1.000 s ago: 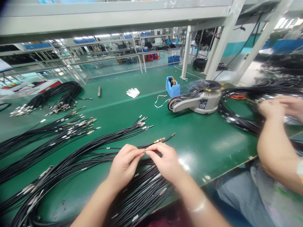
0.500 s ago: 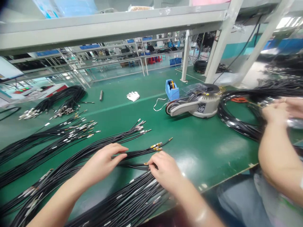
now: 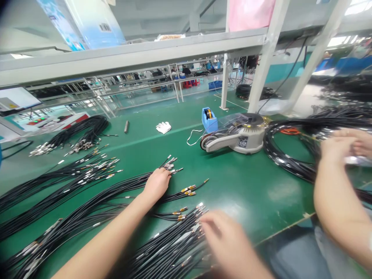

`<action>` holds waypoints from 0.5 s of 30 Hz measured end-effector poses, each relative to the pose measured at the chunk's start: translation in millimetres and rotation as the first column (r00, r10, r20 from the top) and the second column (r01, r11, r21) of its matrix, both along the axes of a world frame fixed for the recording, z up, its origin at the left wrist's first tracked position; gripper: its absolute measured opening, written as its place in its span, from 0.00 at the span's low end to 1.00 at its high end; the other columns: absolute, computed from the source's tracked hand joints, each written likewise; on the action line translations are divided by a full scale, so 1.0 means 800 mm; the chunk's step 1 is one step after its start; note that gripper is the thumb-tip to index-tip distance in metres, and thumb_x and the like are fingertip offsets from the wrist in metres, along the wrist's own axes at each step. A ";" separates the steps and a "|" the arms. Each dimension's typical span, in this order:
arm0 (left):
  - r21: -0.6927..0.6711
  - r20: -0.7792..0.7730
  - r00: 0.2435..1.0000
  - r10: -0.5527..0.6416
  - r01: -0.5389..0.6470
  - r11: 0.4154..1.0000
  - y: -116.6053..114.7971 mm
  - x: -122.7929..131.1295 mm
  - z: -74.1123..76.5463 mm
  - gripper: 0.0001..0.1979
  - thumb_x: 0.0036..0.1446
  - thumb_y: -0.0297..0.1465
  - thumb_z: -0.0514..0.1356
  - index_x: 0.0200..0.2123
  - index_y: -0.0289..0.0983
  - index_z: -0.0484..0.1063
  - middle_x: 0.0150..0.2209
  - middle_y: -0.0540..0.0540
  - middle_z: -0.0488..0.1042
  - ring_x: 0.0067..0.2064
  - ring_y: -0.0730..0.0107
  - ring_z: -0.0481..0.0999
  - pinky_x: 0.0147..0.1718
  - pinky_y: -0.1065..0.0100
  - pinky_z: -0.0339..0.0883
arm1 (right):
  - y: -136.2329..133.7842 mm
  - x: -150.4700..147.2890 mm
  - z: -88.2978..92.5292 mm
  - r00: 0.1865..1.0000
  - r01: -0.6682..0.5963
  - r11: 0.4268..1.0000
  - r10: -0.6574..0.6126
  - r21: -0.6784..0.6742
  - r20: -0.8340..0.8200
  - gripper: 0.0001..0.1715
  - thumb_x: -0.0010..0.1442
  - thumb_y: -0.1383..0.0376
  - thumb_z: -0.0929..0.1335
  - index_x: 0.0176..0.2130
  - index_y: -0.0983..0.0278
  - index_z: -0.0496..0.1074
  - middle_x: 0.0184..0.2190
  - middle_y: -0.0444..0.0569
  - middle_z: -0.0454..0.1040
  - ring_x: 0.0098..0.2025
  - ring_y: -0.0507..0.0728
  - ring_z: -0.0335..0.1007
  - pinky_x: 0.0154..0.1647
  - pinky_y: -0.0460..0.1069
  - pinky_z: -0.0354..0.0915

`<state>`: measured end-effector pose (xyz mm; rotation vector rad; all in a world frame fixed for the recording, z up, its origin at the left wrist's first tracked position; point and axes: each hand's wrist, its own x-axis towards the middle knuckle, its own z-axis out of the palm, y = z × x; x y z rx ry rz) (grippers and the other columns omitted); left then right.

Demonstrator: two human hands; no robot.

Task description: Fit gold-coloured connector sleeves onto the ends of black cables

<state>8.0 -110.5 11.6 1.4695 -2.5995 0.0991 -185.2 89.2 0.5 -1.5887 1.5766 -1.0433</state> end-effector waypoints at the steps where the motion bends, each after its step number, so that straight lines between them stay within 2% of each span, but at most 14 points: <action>1: 0.001 0.011 1.000 0.010 -0.010 1.000 0.001 0.000 0.000 0.11 0.59 0.24 0.51 0.32 0.32 0.73 0.35 0.37 0.72 0.41 0.59 0.71 0.42 0.61 0.63 | 0.003 -0.004 -0.004 1.000 0.017 1.000 -0.017 0.008 0.005 0.12 0.63 0.58 0.62 0.36 0.59 0.72 0.36 0.48 0.74 0.38 0.57 0.70 0.41 0.49 0.66; 6: 0.003 0.000 1.000 0.007 -0.007 1.000 0.006 0.007 0.007 0.13 0.60 0.25 0.48 0.33 0.34 0.72 0.36 0.38 0.72 0.40 0.58 0.71 0.42 0.60 0.63 | -0.005 -0.022 -0.016 0.988 0.135 0.991 -0.136 0.014 0.068 0.12 0.59 0.58 0.64 0.33 0.61 0.74 0.32 0.49 0.76 0.34 0.57 0.71 0.38 0.49 0.67; 9: 0.005 -0.032 0.999 -0.014 0.014 1.000 0.000 0.015 0.008 0.15 0.59 0.28 0.47 0.29 0.34 0.72 0.32 0.40 0.72 0.37 0.58 0.71 0.40 0.59 0.63 | -0.032 -0.047 -0.007 0.931 0.274 0.962 -0.265 -0.003 0.251 0.12 0.57 0.58 0.66 0.34 0.63 0.74 0.31 0.49 0.76 0.34 0.57 0.72 0.39 0.49 0.67; 11: 0.065 -0.070 0.997 -0.036 0.040 0.997 -0.007 0.020 0.007 0.15 0.59 0.31 0.47 0.31 0.36 0.73 0.33 0.42 0.72 0.38 0.60 0.71 0.41 0.60 0.63 | -0.057 -0.074 0.008 0.781 0.429 0.903 -0.374 0.005 0.500 0.13 0.54 0.58 0.70 0.36 0.65 0.75 0.32 0.50 0.76 0.34 0.55 0.71 0.37 0.47 0.67; 12: 0.092 -0.086 0.995 -0.045 0.053 0.994 -0.010 0.022 0.007 0.15 0.59 0.32 0.47 0.31 0.37 0.72 0.34 0.43 0.72 0.39 0.60 0.71 0.42 0.60 0.62 | -0.071 -0.089 0.017 0.643 0.527 0.849 -0.420 0.027 0.641 0.14 0.52 0.59 0.72 0.36 0.66 0.74 0.33 0.51 0.76 0.33 0.54 0.71 0.35 0.46 0.67; 13: 0.116 -0.090 0.995 -0.050 0.060 0.991 -0.012 0.024 0.007 0.15 0.59 0.33 0.47 0.31 0.37 0.72 0.35 0.43 0.72 0.39 0.61 0.71 0.42 0.60 0.62 | -0.086 -0.105 0.026 0.464 0.602 0.794 -0.434 0.085 0.772 0.15 0.49 0.61 0.73 0.36 0.68 0.74 0.34 0.52 0.76 0.33 0.53 0.71 0.34 0.45 0.67; 14: 0.133 -0.084 0.995 -0.052 0.063 0.989 -0.013 0.025 0.007 0.15 0.59 0.33 0.47 0.30 0.37 0.72 0.35 0.43 0.72 0.39 0.61 0.71 0.43 0.60 0.62 | -0.102 -0.121 0.036 0.374 0.644 0.757 -0.441 0.113 0.816 0.15 0.50 0.61 0.73 0.37 0.67 0.73 0.36 0.52 0.76 0.34 0.52 0.71 0.33 0.43 0.67; 15: 0.142 -0.071 0.996 -0.055 0.065 0.988 -0.012 0.027 0.007 0.15 0.59 0.33 0.46 0.30 0.37 0.71 0.35 0.43 0.72 0.39 0.61 0.71 0.43 0.59 0.62 | -0.119 -0.136 0.045 0.318 0.665 0.735 -0.437 0.131 0.841 0.15 0.52 0.61 0.71 0.39 0.67 0.73 0.38 0.51 0.76 0.35 0.51 0.71 0.33 0.43 0.67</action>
